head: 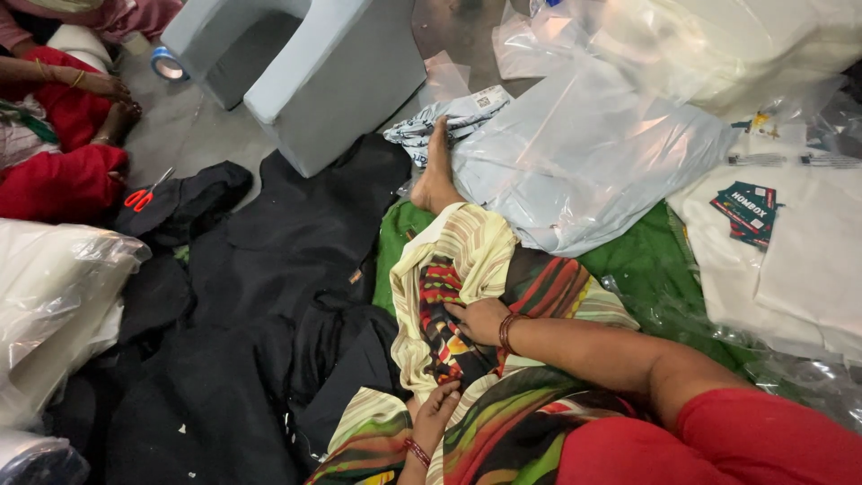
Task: The person packs foam and textile products into plastic bags.
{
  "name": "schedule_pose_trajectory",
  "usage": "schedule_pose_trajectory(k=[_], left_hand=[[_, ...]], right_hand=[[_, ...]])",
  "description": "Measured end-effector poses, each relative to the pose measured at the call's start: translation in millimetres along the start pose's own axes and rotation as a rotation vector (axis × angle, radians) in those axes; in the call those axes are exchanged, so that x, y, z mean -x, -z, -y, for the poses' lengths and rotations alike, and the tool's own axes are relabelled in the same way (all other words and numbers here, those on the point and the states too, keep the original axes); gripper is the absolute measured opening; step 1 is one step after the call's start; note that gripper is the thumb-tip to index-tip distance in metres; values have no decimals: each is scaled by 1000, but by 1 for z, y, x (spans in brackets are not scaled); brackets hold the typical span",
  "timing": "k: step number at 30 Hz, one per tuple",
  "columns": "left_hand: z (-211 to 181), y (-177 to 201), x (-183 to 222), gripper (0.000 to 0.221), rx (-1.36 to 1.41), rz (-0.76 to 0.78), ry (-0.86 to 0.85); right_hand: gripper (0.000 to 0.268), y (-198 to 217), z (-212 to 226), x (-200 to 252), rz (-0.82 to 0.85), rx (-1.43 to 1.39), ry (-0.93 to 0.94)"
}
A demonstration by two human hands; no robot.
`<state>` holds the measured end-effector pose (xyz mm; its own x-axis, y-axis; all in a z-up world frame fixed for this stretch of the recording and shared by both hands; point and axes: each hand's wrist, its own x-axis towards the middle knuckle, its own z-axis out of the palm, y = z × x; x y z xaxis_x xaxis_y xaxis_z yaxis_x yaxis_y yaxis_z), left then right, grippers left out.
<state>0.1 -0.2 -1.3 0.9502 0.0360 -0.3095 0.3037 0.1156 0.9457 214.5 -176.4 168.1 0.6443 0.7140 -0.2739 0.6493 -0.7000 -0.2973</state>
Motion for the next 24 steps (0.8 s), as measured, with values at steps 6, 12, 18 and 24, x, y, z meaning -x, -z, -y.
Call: schedule_pose_trajectory(k=[6, 12, 18, 24], left_hand=[[-2, 0, 1, 37, -42, -2, -19], [-17, -3, 5, 38, -56, -5, 62], [-8, -4, 2, 38, -3, 3, 48], [-7, -5, 1, 38, 12, 14, 54]], right_hand=[[64, 1, 1, 1, -23, -15, 7], [63, 0, 0, -1, 1, -4, -2], [65, -4, -1, -2, -10, 15, 1], [65, 7, 4, 1, 66, 28, -28]])
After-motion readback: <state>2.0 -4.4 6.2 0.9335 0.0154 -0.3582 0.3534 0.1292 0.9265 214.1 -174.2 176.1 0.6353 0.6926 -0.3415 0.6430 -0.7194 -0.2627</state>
